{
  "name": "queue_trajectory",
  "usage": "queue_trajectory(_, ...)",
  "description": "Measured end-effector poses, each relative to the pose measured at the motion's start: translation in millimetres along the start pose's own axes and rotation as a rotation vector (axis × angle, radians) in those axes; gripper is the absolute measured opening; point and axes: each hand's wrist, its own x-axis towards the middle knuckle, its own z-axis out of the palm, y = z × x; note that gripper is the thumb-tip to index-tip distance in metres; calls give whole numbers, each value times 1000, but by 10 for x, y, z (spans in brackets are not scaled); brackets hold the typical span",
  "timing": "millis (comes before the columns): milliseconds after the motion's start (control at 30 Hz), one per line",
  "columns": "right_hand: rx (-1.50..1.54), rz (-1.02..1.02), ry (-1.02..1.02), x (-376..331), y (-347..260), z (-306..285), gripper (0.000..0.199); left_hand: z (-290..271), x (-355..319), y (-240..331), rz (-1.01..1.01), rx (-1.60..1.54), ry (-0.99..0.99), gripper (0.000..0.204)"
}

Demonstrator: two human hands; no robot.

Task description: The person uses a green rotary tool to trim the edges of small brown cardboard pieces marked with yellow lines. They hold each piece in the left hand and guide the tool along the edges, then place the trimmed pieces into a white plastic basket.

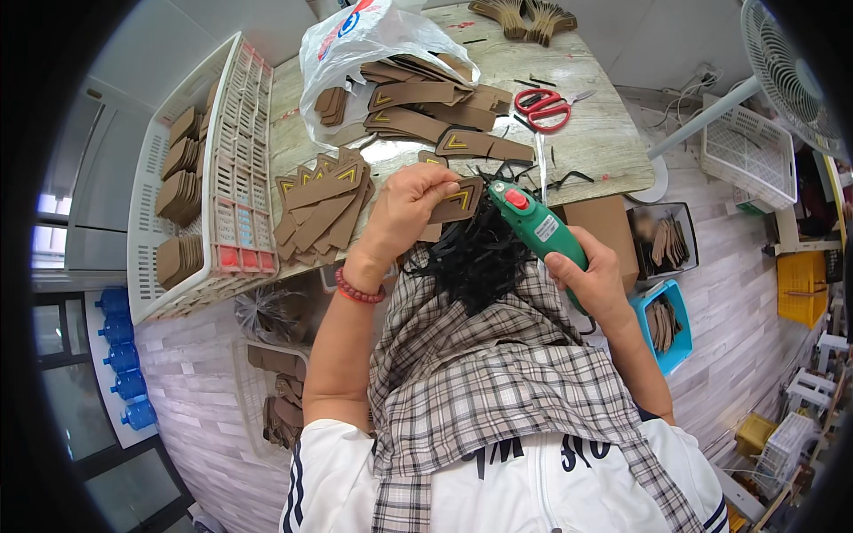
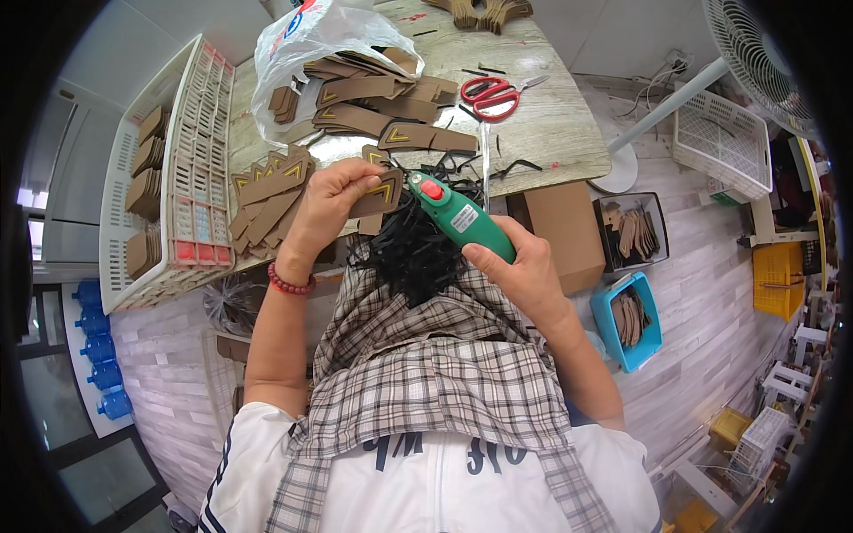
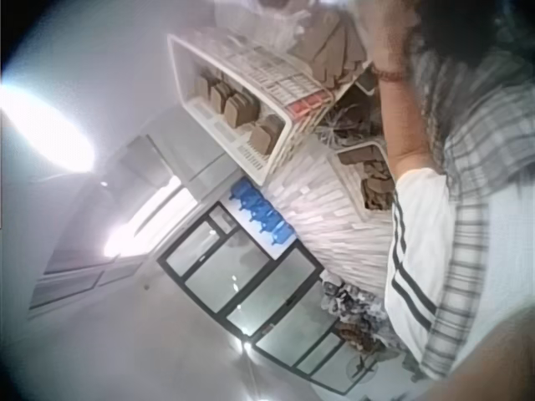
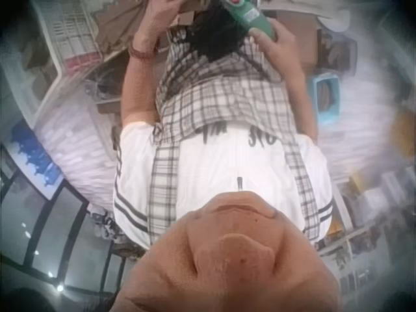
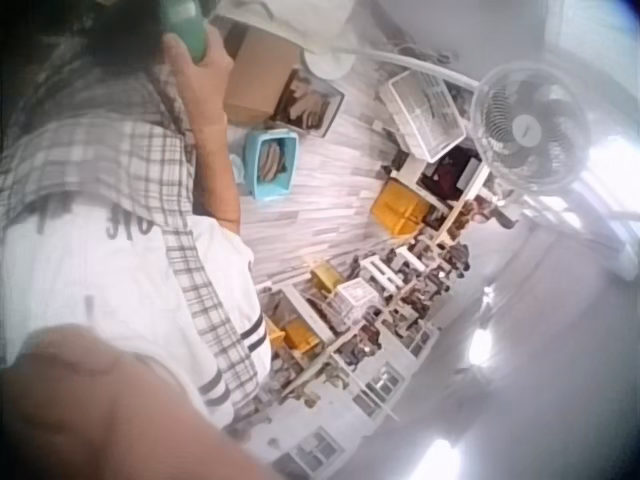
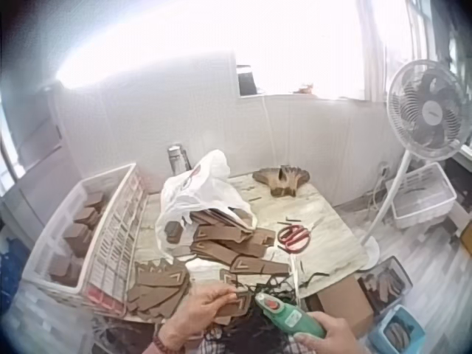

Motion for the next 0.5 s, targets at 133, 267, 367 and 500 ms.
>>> queue_trajectory(133, -35, -19, -18, 12, 29, 17, 43, -160, 37, 161, 13, 217, -139, 14)
queue_trajectory(267, 24, 28, 8, 20, 84, 95, 43, -394, -19, 78, -138, 208, -14, 13)
queue_trajectory(367, 71, 25, 38, -6, 154, 101, 42, -649, -84, -273, -27, 576, 435, 14)
queue_trajectory(500, 89, 83, 66, 1, 207, 110, 41, -245, -27, -559, -76, 666, 577, 18)
